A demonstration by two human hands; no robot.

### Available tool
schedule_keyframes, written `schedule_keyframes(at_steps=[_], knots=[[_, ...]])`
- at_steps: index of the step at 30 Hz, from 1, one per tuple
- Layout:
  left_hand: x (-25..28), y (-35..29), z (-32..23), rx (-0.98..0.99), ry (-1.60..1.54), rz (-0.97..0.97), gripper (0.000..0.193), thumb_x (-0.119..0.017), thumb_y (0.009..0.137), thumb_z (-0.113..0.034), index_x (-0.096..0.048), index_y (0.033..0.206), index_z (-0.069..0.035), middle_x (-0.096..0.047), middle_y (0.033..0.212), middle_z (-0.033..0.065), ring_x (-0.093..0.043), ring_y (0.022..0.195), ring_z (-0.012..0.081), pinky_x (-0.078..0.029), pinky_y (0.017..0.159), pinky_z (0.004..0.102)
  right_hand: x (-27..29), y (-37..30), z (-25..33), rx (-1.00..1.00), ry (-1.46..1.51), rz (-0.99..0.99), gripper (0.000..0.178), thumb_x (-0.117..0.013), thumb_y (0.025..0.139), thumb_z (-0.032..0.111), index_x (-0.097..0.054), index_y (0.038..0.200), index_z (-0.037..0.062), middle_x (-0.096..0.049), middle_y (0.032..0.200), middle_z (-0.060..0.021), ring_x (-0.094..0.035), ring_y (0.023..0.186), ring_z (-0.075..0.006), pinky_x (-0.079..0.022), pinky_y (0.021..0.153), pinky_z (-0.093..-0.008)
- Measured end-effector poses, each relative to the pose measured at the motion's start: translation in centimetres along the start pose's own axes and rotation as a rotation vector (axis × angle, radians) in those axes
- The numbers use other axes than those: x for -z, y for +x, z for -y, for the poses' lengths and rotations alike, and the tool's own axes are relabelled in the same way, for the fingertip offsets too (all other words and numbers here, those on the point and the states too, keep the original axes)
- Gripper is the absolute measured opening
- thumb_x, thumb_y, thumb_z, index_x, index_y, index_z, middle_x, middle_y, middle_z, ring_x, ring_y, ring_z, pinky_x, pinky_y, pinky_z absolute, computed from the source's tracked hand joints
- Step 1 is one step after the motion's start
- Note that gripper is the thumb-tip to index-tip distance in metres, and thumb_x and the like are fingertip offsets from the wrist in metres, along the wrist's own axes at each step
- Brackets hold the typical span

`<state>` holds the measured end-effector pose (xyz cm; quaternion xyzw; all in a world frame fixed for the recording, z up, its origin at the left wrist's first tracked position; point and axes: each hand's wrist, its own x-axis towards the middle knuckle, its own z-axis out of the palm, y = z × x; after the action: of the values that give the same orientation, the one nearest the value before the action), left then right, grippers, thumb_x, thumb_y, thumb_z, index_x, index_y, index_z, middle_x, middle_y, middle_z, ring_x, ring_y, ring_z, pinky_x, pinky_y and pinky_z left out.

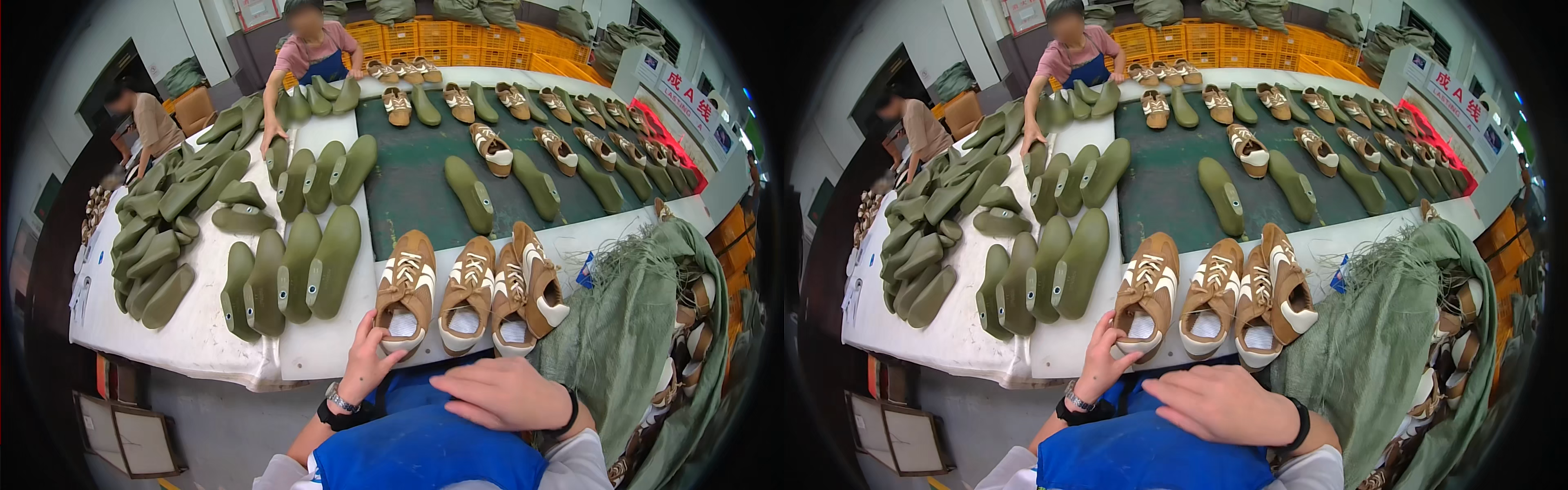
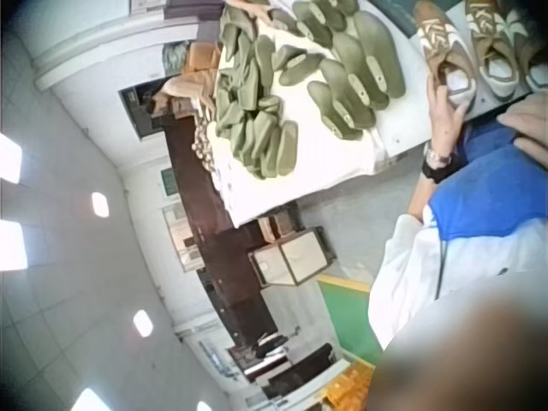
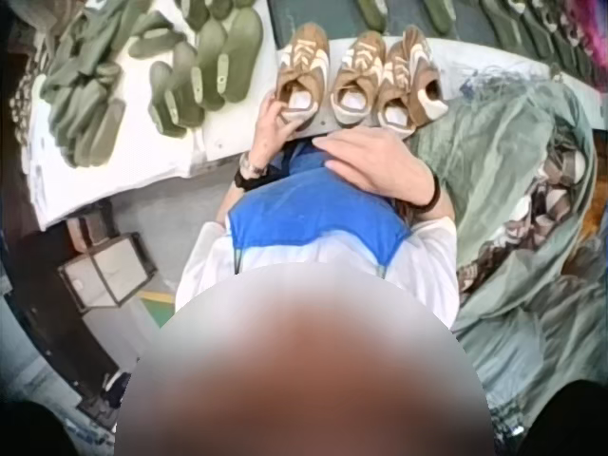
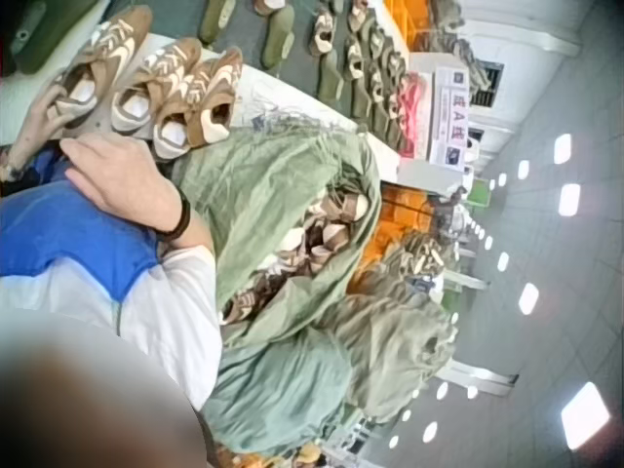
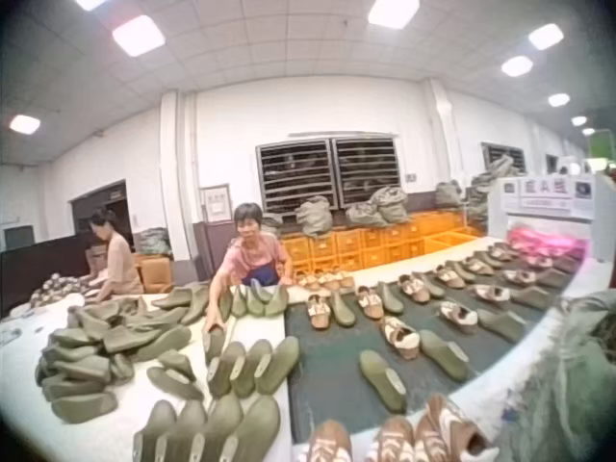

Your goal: The person inserts green shoe lasts into brown and white sneakers, ties the laces, and places the finished shoes into a large green sack. The person also moves and organizes shoe lasts on the table while coworkers work nearby.

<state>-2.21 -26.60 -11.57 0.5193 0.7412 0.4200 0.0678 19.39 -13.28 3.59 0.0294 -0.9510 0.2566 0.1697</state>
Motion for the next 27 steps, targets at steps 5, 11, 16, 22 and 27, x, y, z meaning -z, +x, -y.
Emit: schedule_keyframes(at_steps=[5,11,16,22,27], knots=[[1.2,0.1,-3.2,-0.120,0.015,-0.068,0.038,-0.083,0.068,-0.013,-0.057,0.093,-0.002,-0.037,0.139,0.0257,-0.059,0.105,0.0365,-0.051,0.086,0.0385,-1.0,2.9,-1.8,-0.150,-0.124,-0.388,0.053,-0.074,0.074,0.016,-0.055,0.123,0.0059,-0.060,0.099,-0.0088,-0.063,0.079,-0.0230,-0.053,0.064,-0.0326],[2.8,0.6,-6.2,-0.256,-0.001,-0.048,0.037,-0.081,0.071,-0.021,-0.058,0.092,-0.003,-0.046,0.130,0.0222,-0.060,0.091,0.0327,-0.051,0.077,0.0389,-7.0,5.4,-5.9,-0.311,-0.208,-0.482,0.050,-0.068,0.073,0.007,-0.054,0.121,0.0065,-0.055,0.097,-0.0114,-0.062,0.079,-0.0275,-0.052,0.063,-0.0363],[3.7,3.6,-6.9,-0.128,0.165,-0.109,0.031,-0.075,0.073,-0.015,-0.057,0.095,-0.002,-0.058,0.095,0.0138,-0.056,0.086,0.0346,-0.048,0.072,0.0395,-7.8,4.7,-5.6,-0.202,-0.092,-0.523,0.041,-0.062,0.072,0.001,-0.056,0.112,0.0076,-0.056,0.093,-0.0126,-0.062,0.076,-0.0299,-0.052,0.062,-0.0374],[3.4,5.7,-7.2,-0.142,0.072,-0.211,0.019,-0.070,0.076,-0.004,-0.061,0.092,0.002,-0.063,0.086,0.0154,-0.062,0.077,0.0336,-0.050,0.067,0.0367,-7.0,4.6,-4.8,-0.212,-0.031,-0.481,0.039,-0.059,0.072,-0.004,-0.061,0.109,0.0089,-0.054,0.091,-0.0141,-0.062,0.072,-0.0302,-0.052,0.061,-0.0374],[3.0,5.3,-7.6,-0.148,-0.025,-0.257,0.019,-0.067,0.078,0.001,-0.063,0.095,0.004,-0.066,0.087,0.0179,-0.065,0.075,0.0325,-0.052,0.066,0.0352,-6.7,4.5,-4.2,-0.290,0.006,-0.405,0.041,-0.056,0.073,-0.004,-0.063,0.111,0.0104,-0.049,0.090,-0.0132,-0.060,0.073,-0.0300,-0.051,0.062,-0.0384]])
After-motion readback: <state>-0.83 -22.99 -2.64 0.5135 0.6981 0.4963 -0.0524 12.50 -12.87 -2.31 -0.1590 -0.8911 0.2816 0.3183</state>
